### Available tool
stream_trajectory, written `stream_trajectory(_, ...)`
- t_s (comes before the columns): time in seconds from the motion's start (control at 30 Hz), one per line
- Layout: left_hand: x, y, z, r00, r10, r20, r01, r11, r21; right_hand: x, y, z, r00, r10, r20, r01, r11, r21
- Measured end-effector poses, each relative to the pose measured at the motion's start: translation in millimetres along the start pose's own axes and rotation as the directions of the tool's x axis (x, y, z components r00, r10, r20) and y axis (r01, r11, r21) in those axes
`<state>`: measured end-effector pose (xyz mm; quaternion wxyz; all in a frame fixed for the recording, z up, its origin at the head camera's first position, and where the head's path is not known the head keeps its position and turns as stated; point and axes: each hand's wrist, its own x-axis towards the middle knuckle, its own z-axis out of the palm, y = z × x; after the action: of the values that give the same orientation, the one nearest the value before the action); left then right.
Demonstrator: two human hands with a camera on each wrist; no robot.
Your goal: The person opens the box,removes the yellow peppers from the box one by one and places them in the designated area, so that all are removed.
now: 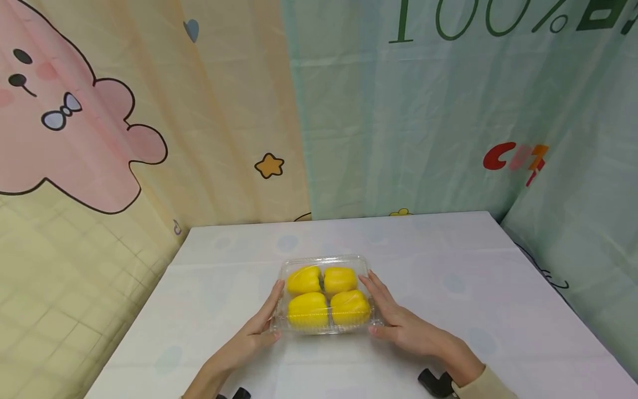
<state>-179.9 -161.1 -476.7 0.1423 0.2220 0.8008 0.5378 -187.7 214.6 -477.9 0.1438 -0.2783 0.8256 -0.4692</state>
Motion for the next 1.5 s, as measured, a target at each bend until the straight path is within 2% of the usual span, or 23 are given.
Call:
stream_trajectory(0.17, -0.5, -0.4, -2.6, 1.0, 0.001, 0.016, -0.001, 1.0, 0.001, 1.0, 1.0, 0.2, 1.0, -0.01, 0.003, 0.01, 1.0, -0.013)
stream_trajectory(0.43, 2.3, -1.3, -1.5, 0.999, 0.023, 0.033, -0.023, 1.0, 0.0, -2.5, 4.1, -3.5, 0.998, -0.05, -0.039, 0.045, 0.99, -0.135)
stream_trajectory(0.63, 2.1, 0.9, 0.4, 1.0, 0.027, -0.014, -0.027, 0.999, 0.017, -0.1, 4.1, -6.3, 0.992, -0.111, -0.061, 0.096, 0.974, -0.204)
stream_trajectory(0.87, 0.0, 4.7, 0.5, 1.0, 0.017, -0.021, -0.016, 1.0, 0.014, -0.9, 3.8, -7.6, 0.993, -0.099, -0.064, 0.079, 0.962, -0.26)
stream_trajectory(1.1, 0.5, 8.0, -0.6, 0.999, 0.0, -0.035, 0.001, 1.0, 0.01, -1.9, 1.0, -12.4, 0.993, -0.087, -0.074, 0.055, 0.933, -0.356)
stream_trajectory(1.33, 0.6, 13.2, 0.1, 0.996, -0.018, -0.082, 0.026, 0.995, 0.092, -3.0, -3.6, -16.6, 0.994, -0.08, -0.08, 0.043, 0.921, -0.388)
stream_trajectory(1.5, -1.0, 14.0, -3.1, 0.995, -0.004, -0.099, 0.02, 0.988, 0.156, -2.4, -5.4, -15.8, 0.993, -0.082, -0.086, 0.04, 0.914, -0.403)
